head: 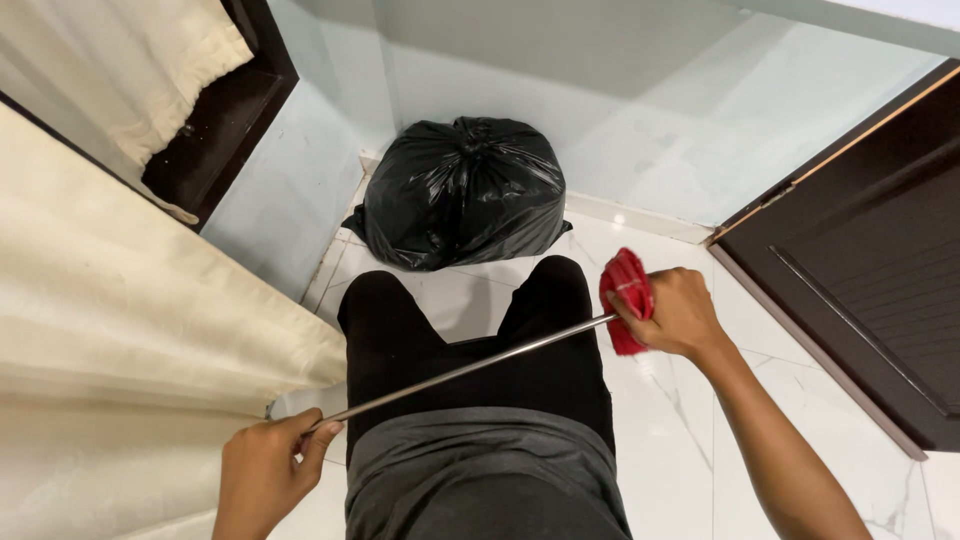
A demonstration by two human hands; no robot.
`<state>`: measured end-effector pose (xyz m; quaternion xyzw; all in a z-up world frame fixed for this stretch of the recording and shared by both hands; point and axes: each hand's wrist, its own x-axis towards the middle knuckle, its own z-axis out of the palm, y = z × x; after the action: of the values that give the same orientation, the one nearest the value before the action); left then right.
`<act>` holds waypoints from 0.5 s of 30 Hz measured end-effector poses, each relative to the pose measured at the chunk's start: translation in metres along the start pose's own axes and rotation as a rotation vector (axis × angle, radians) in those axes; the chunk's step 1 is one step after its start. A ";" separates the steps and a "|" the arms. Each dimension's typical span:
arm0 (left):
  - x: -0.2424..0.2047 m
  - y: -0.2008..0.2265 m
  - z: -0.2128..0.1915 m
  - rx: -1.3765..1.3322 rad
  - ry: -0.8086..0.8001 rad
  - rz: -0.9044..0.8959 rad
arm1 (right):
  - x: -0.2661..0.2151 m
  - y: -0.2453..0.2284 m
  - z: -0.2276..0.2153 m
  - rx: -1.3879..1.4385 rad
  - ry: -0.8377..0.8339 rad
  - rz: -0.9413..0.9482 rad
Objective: Cleaning curtain rods with a cloth and sliding curtain fabric onto the rods.
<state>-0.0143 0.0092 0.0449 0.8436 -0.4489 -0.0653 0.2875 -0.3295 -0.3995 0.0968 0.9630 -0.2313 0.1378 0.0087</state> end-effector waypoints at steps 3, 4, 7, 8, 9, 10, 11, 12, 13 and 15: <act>0.007 -0.028 0.015 -0.094 -0.129 -0.032 | -0.005 -0.005 -0.009 0.057 0.396 -0.161; 0.011 -0.042 0.024 -0.192 -0.283 -0.075 | -0.006 -0.006 -0.014 0.068 0.644 -0.286; 0.014 -0.060 0.040 -0.472 -0.494 -0.044 | -0.001 -0.016 -0.025 0.054 0.770 -0.348; 0.017 -0.044 0.033 -0.470 -0.494 -0.041 | 0.000 -0.014 -0.023 0.052 0.774 -0.346; 0.019 -0.028 0.027 -0.311 -0.380 -0.058 | 0.000 -0.012 -0.021 0.061 0.657 -0.230; 0.020 -0.012 0.020 -0.153 -0.265 -0.074 | 0.001 -0.011 -0.020 0.069 0.538 -0.115; 0.020 -0.007 0.016 -0.152 -0.263 -0.077 | 0.002 -0.014 -0.022 0.071 0.539 -0.118; 0.020 -0.002 0.012 -0.102 -0.086 -0.015 | 0.003 -0.018 -0.024 0.090 0.411 -0.022; 0.021 0.003 0.009 -0.050 0.090 0.049 | 0.004 -0.021 -0.027 0.107 0.283 0.075; 0.018 -0.003 0.007 -0.033 0.021 -0.013 | 0.001 -0.012 -0.014 0.190 0.227 0.163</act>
<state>-0.0039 -0.0068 0.0396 0.8422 -0.4392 -0.0658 0.3058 -0.3274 -0.3881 0.1110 0.9159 -0.2921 0.2670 -0.0674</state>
